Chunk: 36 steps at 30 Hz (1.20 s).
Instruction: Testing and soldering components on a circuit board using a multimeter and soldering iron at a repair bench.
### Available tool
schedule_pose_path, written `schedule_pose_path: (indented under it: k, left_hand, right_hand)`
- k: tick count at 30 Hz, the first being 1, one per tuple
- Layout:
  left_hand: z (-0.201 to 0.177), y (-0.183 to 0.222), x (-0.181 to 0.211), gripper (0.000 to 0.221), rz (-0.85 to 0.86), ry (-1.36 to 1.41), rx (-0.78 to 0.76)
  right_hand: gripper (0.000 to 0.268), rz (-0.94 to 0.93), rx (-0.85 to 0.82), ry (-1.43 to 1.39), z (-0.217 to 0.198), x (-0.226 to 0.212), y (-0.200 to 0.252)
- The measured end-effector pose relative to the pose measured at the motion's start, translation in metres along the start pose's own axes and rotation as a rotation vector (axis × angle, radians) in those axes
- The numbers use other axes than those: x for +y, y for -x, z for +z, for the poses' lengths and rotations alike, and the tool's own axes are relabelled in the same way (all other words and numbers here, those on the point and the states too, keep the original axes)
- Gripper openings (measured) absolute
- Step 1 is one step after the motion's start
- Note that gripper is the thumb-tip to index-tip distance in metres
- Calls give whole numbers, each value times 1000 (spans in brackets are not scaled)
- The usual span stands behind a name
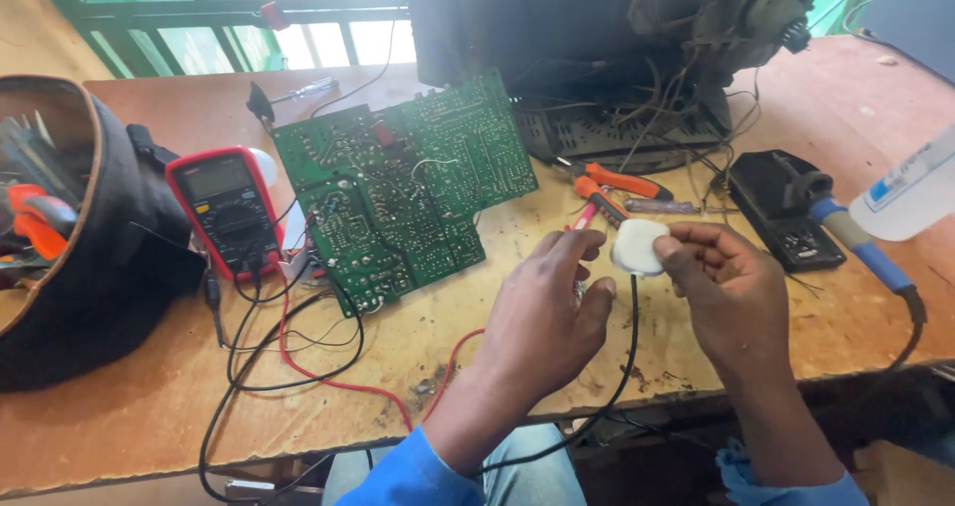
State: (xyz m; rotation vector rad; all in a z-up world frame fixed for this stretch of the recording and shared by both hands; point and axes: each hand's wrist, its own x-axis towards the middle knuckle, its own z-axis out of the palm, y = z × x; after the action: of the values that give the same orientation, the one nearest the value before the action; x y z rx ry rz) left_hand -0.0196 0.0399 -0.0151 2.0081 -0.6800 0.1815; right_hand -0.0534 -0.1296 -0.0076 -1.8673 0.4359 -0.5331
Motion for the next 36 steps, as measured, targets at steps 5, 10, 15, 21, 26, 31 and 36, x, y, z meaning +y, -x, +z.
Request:
schedule_pose_path:
  k: [5,10,15,21,26,31,36]
  left_hand:
    - [4,31,39,34,57,220,-8]
    - [40,80,54,23,-149,421,-142]
    - [90,117,27,19,-191,284,-239]
    - [140,120,-13,28,-128,186,-199]
    - [147,112,-17,30,-49,153,-78]
    - [133,121,-11,29,-246,120,-64]
    - [132,120,-15,28,-261,131,-54]
  right_hand:
    - [32,-136,52,-66,-42,7,36]
    - [32,-110,-37,57,-98,72,75]
    - [35,42,-183,-75,-111,131,107]
    - [40,183,-108,0,-90,154,110]
    - [57,183,-19,116,-72,143,108]
    - [49,167,-35,29,-54,144,115]
    - [47,167,-16,-27,-46,150,117]
